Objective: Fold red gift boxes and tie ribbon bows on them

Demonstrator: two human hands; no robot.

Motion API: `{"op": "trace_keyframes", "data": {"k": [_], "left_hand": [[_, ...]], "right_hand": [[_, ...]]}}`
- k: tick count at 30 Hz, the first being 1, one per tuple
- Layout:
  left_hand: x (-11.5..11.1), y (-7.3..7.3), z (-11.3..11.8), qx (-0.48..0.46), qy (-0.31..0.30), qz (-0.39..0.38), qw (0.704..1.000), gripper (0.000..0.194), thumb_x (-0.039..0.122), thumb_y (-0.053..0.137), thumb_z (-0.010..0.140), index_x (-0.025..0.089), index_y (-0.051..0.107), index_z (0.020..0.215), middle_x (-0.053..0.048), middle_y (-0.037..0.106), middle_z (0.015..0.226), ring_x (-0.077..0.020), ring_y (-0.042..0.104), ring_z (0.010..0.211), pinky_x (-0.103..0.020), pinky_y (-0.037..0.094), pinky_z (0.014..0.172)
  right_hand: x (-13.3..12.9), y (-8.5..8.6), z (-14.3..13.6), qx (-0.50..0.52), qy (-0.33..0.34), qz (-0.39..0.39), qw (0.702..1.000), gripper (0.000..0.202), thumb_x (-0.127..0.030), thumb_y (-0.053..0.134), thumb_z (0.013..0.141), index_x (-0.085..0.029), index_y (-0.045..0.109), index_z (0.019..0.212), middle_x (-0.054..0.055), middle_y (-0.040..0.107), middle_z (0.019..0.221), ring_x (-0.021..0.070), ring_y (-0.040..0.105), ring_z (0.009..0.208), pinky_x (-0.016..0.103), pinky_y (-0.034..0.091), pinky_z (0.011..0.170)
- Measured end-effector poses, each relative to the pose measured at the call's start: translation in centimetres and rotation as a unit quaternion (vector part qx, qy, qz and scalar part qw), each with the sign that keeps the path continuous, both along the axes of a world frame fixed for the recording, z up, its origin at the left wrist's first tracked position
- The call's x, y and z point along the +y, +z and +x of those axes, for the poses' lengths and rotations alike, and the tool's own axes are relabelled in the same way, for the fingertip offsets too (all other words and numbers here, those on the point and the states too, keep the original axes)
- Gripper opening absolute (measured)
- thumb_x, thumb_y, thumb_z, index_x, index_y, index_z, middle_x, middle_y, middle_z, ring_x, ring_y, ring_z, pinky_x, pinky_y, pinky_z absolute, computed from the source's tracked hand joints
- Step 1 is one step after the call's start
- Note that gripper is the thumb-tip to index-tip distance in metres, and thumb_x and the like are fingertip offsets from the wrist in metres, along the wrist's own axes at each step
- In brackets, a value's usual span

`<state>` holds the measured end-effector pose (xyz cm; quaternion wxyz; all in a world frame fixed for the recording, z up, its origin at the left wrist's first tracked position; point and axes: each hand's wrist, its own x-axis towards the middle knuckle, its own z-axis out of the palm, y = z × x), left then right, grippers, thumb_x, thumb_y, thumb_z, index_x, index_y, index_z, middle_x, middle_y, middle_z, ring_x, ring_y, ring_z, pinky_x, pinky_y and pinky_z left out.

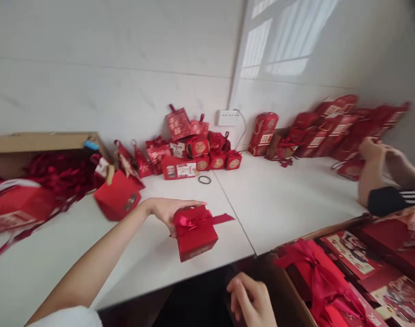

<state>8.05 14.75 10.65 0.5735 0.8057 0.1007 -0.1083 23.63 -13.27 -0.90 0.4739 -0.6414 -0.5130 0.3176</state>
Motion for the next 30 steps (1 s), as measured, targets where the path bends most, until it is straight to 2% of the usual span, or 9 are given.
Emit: {"op": "trace_keyframes", "data": {"k": [3,6,8,10,11,16,19,22,30], "left_hand": [[-0.4,-2.1,-3.5,0.056,0.083,0.013,0.995,0.093,0.018,0.078,0.047,0.027,0.046,0.134,-0.006,0.058,0.131,-0.0289,0.055,0.118,-0.033,0.049,0.09],[-1.6,-4.1,-6.5,-0.003,0.227,0.001,0.974,0.086,0.021,0.072,0.055,0.033,0.042,0.135,-0.005,0.041,0.147,-0.0274,0.04,0.133,-0.037,0.042,0.101],[-3.2,-5.0,-7.7,-0.063,0.343,-0.013,0.937,0.071,0.032,0.067,0.066,0.03,0.042,0.133,-0.008,0.04,0.146,-0.026,0.041,0.132,-0.039,0.041,0.101],[-5.3,-5.5,-8.2,-0.085,0.447,-0.004,0.891,0.053,0.045,0.055,0.077,0.024,0.047,0.125,-0.012,0.052,0.133,-0.0251,0.052,0.122,-0.039,0.043,0.099],[-6.3,-5.7,-8.2,-0.079,0.476,0.006,0.876,0.049,0.05,0.049,0.081,0.022,0.05,0.121,-0.012,0.057,0.125,-0.0247,0.055,0.116,-0.039,0.043,0.098],[-9.8,-6.4,-6.9,-0.05,0.485,0.044,0.872,0.043,0.052,0.047,0.084,0.024,0.053,0.115,-0.004,0.063,0.099,-0.0213,0.06,0.098,-0.036,0.044,0.092],[-10.3,-6.4,-6.5,-0.072,0.499,0.034,0.863,0.037,0.048,0.048,0.084,0.022,0.055,0.11,0.0,0.06,0.081,-0.0187,0.06,0.086,-0.032,0.047,0.083],[-10.6,-6.0,-6.6,-0.088,0.501,0.031,0.86,0.031,0.043,0.05,0.084,0.022,0.057,0.105,0.001,0.058,0.076,-0.0174,0.06,0.082,-0.031,0.047,0.08],[-13.4,-4.7,-6.7,-0.108,0.48,0.005,0.871,0.024,0.041,0.05,0.085,0.02,0.057,0.095,0.001,0.058,0.076,-0.0149,0.058,0.074,-0.029,0.048,0.074]], "right_hand": [[2.1,1.6,-0.3,0.042,0.007,0.019,0.999,0.045,-0.048,0.04,0.092,-0.016,0.06,0.068,0.0,0.057,0.047,0.0091,0.051,0.035,0.018,0.037,0.037],[3.4,3.4,-0.3,0.041,-0.033,0.061,0.997,0.042,-0.047,0.044,0.09,-0.016,0.06,0.067,0.0,0.056,0.049,0.0094,0.051,0.038,0.019,0.04,0.04],[4.0,4.2,-0.1,0.032,-0.086,0.081,0.992,0.04,-0.047,0.044,0.09,-0.017,0.06,0.068,-0.001,0.055,0.049,0.0099,0.051,0.039,0.02,0.041,0.041],[4.5,4.8,0.1,0.008,-0.13,0.075,0.989,0.04,-0.048,0.044,0.089,-0.017,0.06,0.07,-0.001,0.054,0.051,0.0104,0.05,0.04,0.021,0.041,0.041],[4.8,5.0,0.2,-0.008,-0.143,0.063,0.988,0.04,-0.049,0.043,0.089,-0.017,0.06,0.071,-0.001,0.055,0.053,0.0105,0.048,0.04,0.021,0.04,0.041],[6.7,6.1,-0.1,-0.091,-0.122,-0.006,0.988,0.042,-0.054,0.04,0.086,-0.017,0.06,0.084,0.006,0.064,0.083,0.0118,0.049,0.047,0.027,0.044,0.048],[7.6,6.3,-0.5,-0.099,-0.075,-0.061,0.99,0.046,-0.058,0.035,0.088,-0.019,0.055,0.073,0.004,0.062,0.071,0.0139,0.05,0.052,0.027,0.042,0.052],[7.9,5.9,-0.9,-0.074,-0.049,-0.093,0.992,0.048,-0.06,0.037,0.087,-0.02,0.045,0.061,0.0,0.052,0.056,0.0135,0.047,0.051,0.026,0.038,0.052],[7.6,4.9,-1.6,0.01,-0.031,-0.076,0.997,0.044,-0.058,0.049,0.084,-0.019,0.048,0.064,0.0,0.054,0.056,0.0136,0.05,0.055,0.025,0.04,0.055]]}}
